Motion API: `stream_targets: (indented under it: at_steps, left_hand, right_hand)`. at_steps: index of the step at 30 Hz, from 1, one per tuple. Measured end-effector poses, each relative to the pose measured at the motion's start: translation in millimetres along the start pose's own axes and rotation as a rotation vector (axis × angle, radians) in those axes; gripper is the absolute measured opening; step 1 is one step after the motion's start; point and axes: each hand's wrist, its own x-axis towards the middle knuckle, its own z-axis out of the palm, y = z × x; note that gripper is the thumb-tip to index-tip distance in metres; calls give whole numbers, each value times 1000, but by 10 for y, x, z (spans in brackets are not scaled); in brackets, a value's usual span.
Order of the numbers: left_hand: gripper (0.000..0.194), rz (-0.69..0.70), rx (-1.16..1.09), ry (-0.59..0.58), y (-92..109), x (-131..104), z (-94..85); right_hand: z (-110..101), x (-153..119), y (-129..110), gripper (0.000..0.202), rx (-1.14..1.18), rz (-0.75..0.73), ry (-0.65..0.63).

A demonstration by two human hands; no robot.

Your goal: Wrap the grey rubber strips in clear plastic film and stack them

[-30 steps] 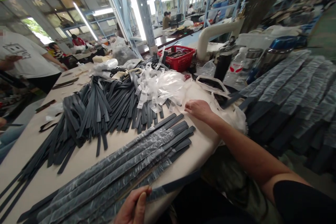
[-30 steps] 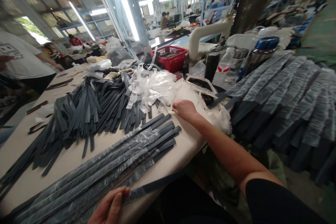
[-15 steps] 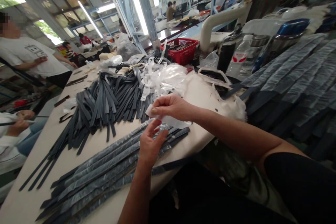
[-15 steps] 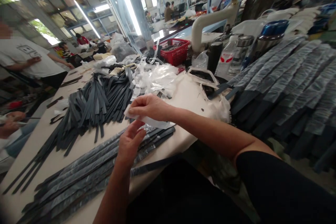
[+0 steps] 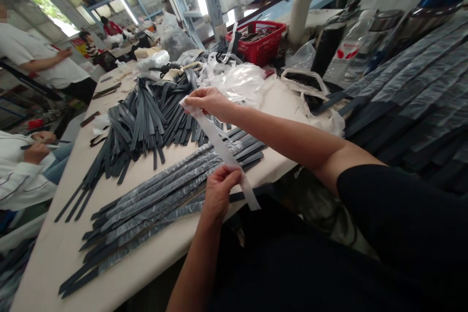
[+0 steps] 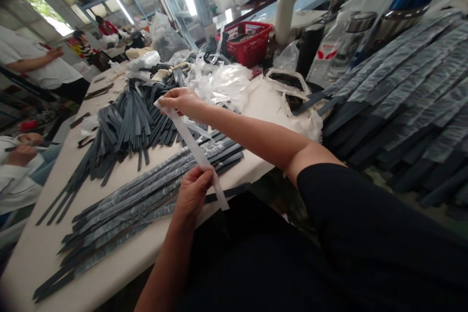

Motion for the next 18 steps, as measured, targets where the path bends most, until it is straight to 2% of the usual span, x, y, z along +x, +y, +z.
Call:
stream_targets:
  at_steps: [4, 8, 12, 16, 18]
  left_hand:
    - [30, -109, 5, 48, -133, -183, -98]
    - [33, -149, 16, 54, -197, -298, -194]
    - [28, -163, 143, -36, -119, -317, -231]
    - [28, -128, 334, -148, 27, -328, -221]
    - [29, -107, 427, -186, 106, -325, -295]
  right_hand:
    - [5, 176, 107, 17, 19, -5, 14]
    - [69, 265, 236, 19, 10, 12, 10]
    - [313, 281, 285, 20, -71, -18, -47]
    - [648, 320, 264, 22, -257, -169, -167]
    - [752, 369, 240, 21, -399, -256, -236]
